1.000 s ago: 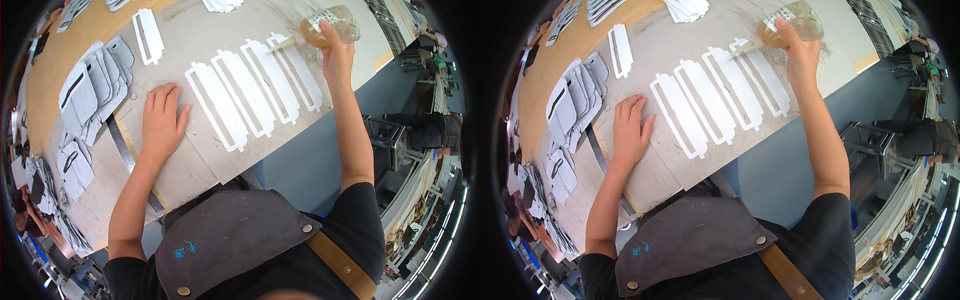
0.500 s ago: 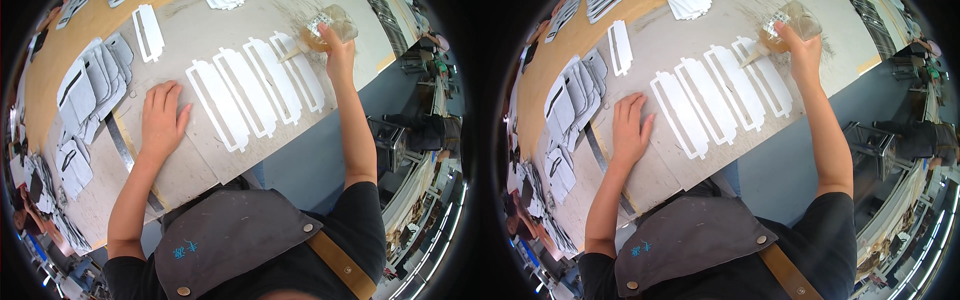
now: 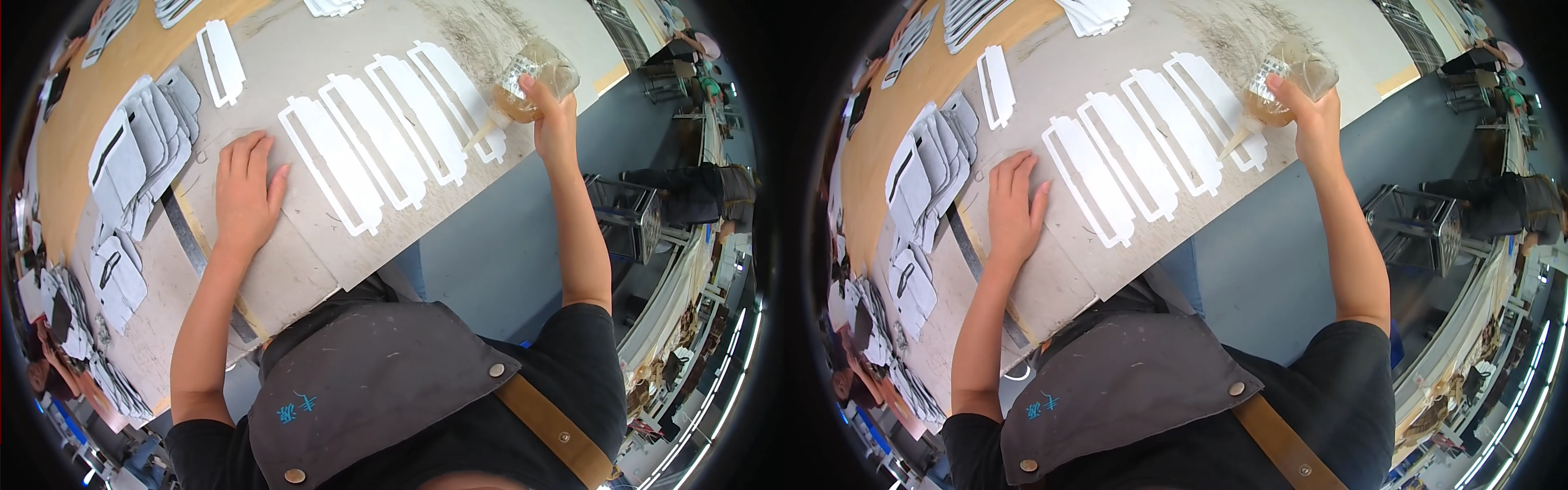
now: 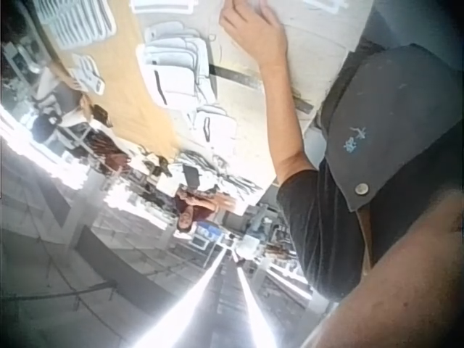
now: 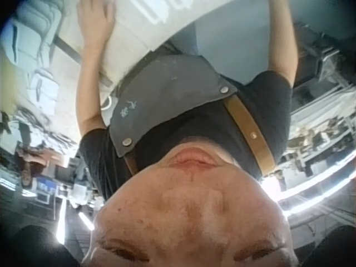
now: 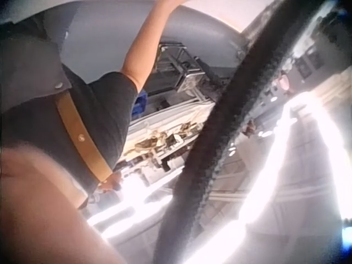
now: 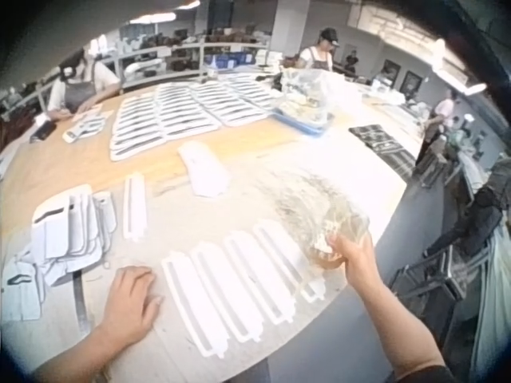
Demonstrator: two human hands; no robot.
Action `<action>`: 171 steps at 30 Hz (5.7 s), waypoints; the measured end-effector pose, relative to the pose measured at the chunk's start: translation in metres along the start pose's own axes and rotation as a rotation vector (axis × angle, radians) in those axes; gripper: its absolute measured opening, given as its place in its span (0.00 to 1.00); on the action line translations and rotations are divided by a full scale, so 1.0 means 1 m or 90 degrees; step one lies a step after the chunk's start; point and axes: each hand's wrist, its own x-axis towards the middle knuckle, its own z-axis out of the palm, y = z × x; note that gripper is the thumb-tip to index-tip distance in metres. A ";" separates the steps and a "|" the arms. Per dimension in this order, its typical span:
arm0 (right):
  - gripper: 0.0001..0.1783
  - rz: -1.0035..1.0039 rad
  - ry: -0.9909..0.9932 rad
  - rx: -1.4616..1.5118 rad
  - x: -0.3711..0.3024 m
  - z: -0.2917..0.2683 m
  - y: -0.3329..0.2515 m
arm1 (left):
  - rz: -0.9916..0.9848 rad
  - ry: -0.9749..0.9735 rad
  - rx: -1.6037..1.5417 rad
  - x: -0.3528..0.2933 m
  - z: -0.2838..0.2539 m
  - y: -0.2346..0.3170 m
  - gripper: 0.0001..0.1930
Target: The recorder is assembling leather pouch components by gluing and aligning white strips onto leather panels.
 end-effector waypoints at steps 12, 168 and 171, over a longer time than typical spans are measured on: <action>0.24 0.029 -0.013 0.234 0.036 -0.016 0.009 | 0.001 -0.019 0.022 0.000 -0.003 0.001 0.20; 0.24 -0.030 0.024 -0.022 0.050 -0.024 0.007 | 0.020 -0.015 0.012 0.000 -0.002 0.001 0.21; 0.25 -0.036 0.026 -0.017 0.042 -0.033 0.006 | 0.014 -0.015 -0.001 0.000 -0.001 0.001 0.21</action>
